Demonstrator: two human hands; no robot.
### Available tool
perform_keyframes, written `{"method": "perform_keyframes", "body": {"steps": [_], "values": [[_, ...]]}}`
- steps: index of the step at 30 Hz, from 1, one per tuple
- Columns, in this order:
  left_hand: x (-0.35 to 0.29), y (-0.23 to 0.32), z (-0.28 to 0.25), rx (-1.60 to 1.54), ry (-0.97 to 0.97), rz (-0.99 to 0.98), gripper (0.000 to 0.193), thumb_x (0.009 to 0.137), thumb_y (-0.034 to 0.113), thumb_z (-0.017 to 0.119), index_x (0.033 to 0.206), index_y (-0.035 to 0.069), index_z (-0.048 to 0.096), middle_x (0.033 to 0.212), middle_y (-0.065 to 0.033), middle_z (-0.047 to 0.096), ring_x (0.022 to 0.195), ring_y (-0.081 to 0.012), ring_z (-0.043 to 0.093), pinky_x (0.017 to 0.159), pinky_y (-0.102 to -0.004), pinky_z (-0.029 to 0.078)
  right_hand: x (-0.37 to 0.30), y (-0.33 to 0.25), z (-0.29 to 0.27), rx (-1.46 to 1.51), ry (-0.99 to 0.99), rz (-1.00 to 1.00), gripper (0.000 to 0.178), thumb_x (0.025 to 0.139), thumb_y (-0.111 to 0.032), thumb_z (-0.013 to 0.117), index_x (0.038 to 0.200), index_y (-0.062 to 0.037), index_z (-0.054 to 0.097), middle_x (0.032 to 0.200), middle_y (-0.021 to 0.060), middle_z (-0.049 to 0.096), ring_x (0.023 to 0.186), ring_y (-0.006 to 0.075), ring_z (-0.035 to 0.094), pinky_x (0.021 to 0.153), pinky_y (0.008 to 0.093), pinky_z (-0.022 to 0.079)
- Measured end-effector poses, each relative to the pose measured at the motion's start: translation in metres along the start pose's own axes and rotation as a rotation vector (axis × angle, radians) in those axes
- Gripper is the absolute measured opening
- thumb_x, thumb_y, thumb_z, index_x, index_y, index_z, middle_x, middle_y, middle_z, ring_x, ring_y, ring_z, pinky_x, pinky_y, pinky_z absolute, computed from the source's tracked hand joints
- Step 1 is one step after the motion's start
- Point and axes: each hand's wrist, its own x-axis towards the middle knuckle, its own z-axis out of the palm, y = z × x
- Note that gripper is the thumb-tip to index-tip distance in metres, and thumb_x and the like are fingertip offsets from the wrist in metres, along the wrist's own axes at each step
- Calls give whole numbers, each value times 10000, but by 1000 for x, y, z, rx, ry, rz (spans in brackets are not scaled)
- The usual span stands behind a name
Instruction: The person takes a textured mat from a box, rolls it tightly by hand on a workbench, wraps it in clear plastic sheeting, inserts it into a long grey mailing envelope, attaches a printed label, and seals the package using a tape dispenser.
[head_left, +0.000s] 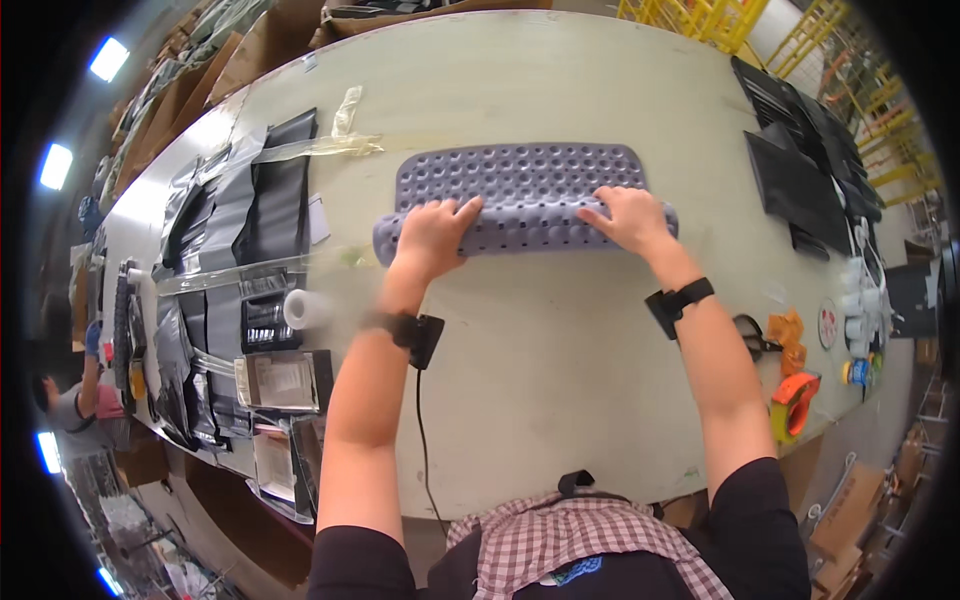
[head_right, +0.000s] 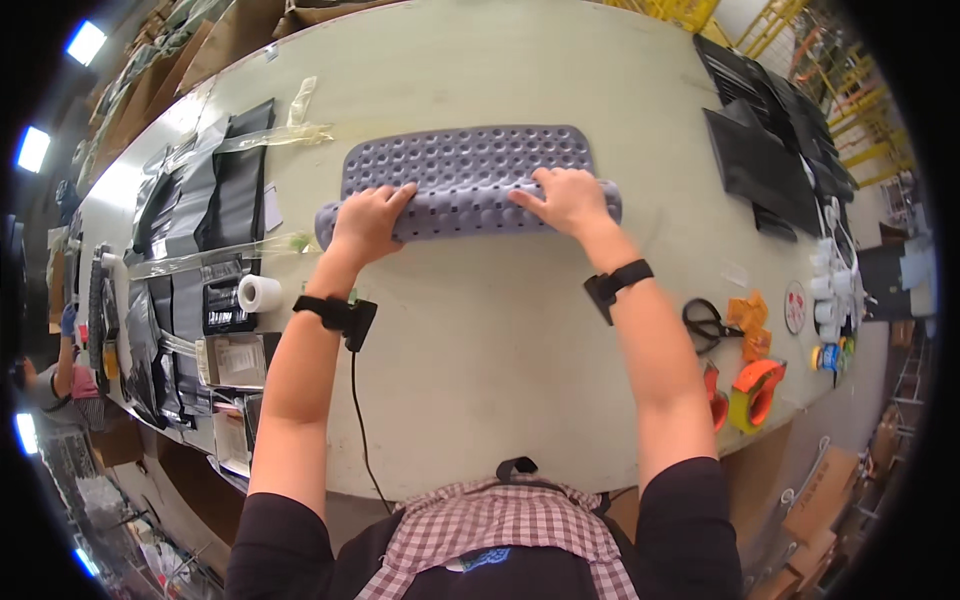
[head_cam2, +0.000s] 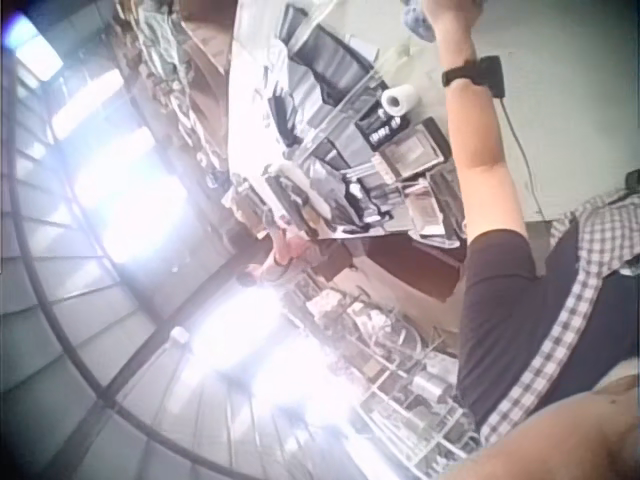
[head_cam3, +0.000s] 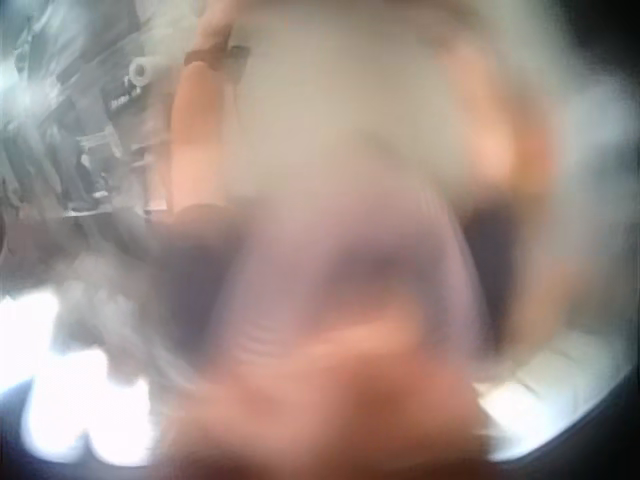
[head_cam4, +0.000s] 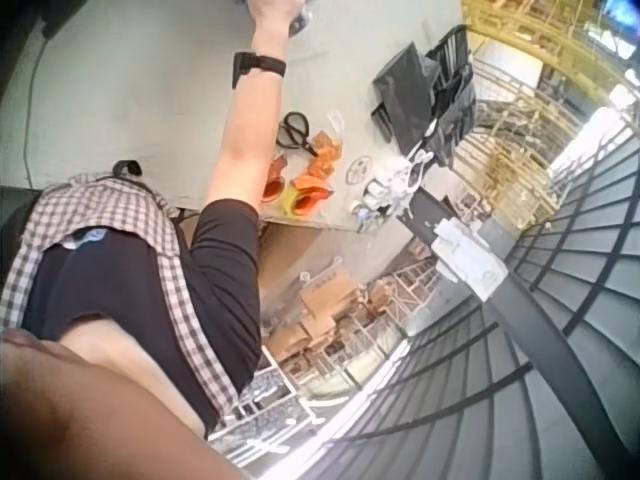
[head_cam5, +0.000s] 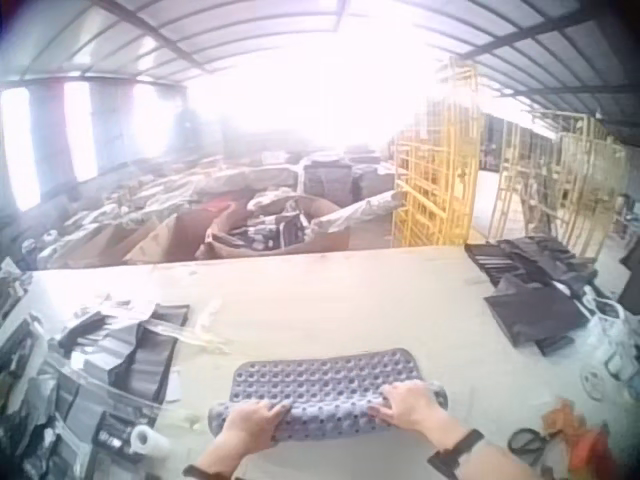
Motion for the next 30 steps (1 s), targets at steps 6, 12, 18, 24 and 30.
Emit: {"method": "perform_keyframes", "body": {"steps": [6,12,18,24,30], "values": [[-144,113,0,-83,-47,132,736,491,218,749,1177,132,497,849,-51,554,784,-242,568,615,-358,455,-178,-21,-7,165,160,-104,564,767,-601,530,878,-60,647,809,123,619,774,307,575,732,390,444],[-283,174,-22,-265,25,162,554,623,252,703,1149,146,567,1051,-101,584,935,-261,567,753,-376,446,-328,-74,-34,165,79,-38,501,761,-527,580,1001,-91,633,953,91,609,945,266,559,853,385,417],[-331,130,-12,-513,50,-136,638,611,400,759,1156,120,578,1233,-132,522,1164,-287,477,938,-380,389,-359,-22,-28,139,134,64,374,832,-373,572,1098,-111,594,1074,55,589,1037,230,539,921,347,392],[-325,140,19,-1769,299,-573,560,843,461,530,1217,45,504,1289,-129,465,1226,-256,395,1029,-405,299,-370,-13,-17,1596,73,543,268,855,-239,505,1080,-100,550,1166,28,500,1061,127,474,910,264,376],[-324,142,3,-1761,225,-632,470,877,354,513,1229,43,492,1227,-116,496,1144,-212,447,985,-337,331,-394,-20,9,1689,210,575,313,881,-289,425,1074,-72,540,1188,57,492,1073,152,469,942,281,345]]}}
